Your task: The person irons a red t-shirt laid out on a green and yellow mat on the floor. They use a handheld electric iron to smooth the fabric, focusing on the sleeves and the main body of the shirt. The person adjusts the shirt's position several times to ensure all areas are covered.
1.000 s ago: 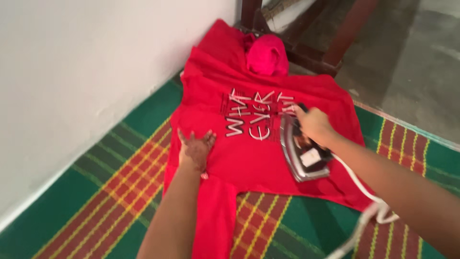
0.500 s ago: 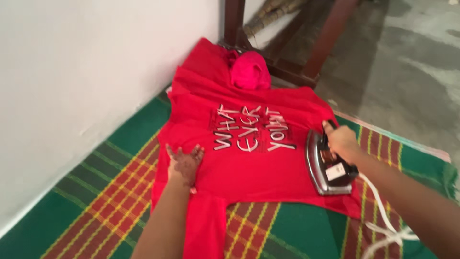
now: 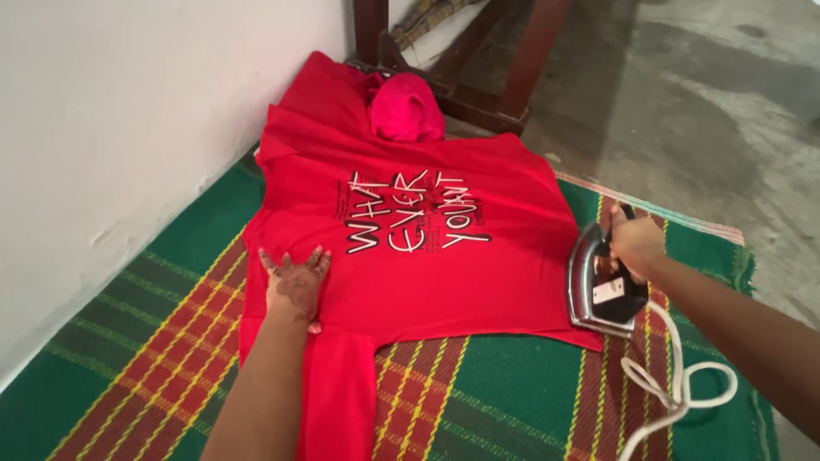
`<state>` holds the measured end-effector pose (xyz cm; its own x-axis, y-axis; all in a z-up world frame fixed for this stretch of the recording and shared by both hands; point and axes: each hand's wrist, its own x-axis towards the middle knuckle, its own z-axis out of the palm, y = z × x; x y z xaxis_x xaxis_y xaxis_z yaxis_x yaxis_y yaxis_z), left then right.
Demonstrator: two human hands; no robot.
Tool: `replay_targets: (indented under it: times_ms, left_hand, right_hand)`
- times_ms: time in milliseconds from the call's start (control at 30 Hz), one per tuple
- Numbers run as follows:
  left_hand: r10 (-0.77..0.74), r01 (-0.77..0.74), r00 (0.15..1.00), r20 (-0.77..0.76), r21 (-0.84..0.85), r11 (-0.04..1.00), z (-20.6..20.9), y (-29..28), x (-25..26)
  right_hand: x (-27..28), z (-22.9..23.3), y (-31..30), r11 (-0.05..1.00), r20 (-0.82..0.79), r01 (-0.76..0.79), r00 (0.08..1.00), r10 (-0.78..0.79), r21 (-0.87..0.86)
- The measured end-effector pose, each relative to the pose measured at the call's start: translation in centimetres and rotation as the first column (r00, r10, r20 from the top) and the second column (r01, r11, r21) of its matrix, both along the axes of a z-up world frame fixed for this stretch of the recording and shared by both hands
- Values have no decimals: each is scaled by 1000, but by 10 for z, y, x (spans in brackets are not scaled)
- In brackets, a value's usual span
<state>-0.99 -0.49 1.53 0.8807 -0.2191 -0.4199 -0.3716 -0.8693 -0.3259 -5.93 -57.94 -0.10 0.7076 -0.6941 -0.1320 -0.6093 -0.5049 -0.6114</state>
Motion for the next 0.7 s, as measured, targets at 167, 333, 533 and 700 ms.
replay_targets:
  times_ms: [167,333,533,700]
  left_hand:
    - [-7,7,1000,-6,-6,1000,3,2,4]
    - [-8,5,1000,29,104,995,1,-7,-2]
    - [-280,290,765,580,77,954,-60,-110,-18]
    - [-374,707,412,831,-33,706,-110,-284,-128]
  right_hand:
    - [-50,-16,-40,963,-32,-148,989,144,-224]
    - [-47,5,-31,995,-90,99,991,-97,23]
    - [-22,21,-79,765,-433,-490,848,306,-418]
    - [-15,93,-27,970,7,192,981,-195,149]
